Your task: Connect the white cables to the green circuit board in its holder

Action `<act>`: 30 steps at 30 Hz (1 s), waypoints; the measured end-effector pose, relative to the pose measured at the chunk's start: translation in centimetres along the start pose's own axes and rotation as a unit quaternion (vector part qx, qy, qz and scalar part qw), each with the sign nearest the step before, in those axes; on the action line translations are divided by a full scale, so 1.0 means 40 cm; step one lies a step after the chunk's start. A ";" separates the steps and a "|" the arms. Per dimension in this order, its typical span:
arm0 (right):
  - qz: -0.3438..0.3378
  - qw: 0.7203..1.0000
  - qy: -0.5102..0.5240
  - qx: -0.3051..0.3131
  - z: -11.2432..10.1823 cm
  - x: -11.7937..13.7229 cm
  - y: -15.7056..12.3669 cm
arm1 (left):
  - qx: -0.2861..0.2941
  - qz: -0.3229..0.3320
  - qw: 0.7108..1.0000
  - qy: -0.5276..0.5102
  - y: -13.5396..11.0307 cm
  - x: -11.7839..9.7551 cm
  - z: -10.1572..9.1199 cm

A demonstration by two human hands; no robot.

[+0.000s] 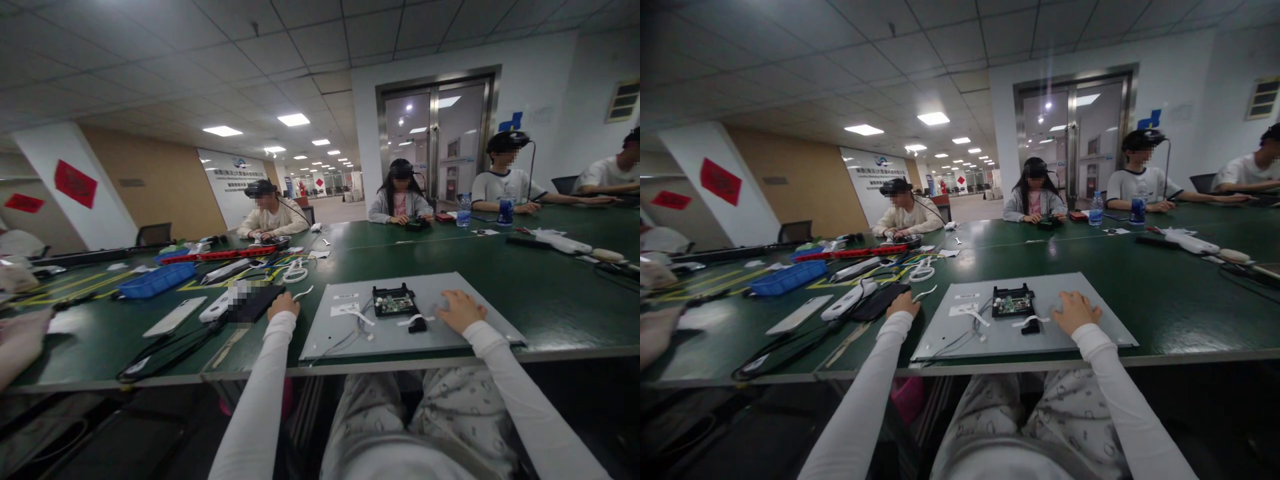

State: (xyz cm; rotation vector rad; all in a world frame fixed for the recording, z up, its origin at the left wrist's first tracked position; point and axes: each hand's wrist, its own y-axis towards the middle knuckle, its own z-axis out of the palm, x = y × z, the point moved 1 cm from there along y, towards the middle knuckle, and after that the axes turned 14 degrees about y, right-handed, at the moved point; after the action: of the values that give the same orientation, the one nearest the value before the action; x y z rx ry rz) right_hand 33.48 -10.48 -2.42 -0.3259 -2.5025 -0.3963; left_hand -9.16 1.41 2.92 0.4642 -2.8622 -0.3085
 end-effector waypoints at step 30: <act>0.029 0.986 -0.161 0.020 0.015 -0.119 0.026 | -0.106 0.068 0.986 -0.104 0.035 -0.015 -0.010</act>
State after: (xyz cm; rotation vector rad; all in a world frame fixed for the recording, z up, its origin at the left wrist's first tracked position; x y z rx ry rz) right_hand 37.33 -10.00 -5.43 -0.4788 -2.8028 -0.2870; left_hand -8.92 2.86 3.52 0.2049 -2.9954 -0.6658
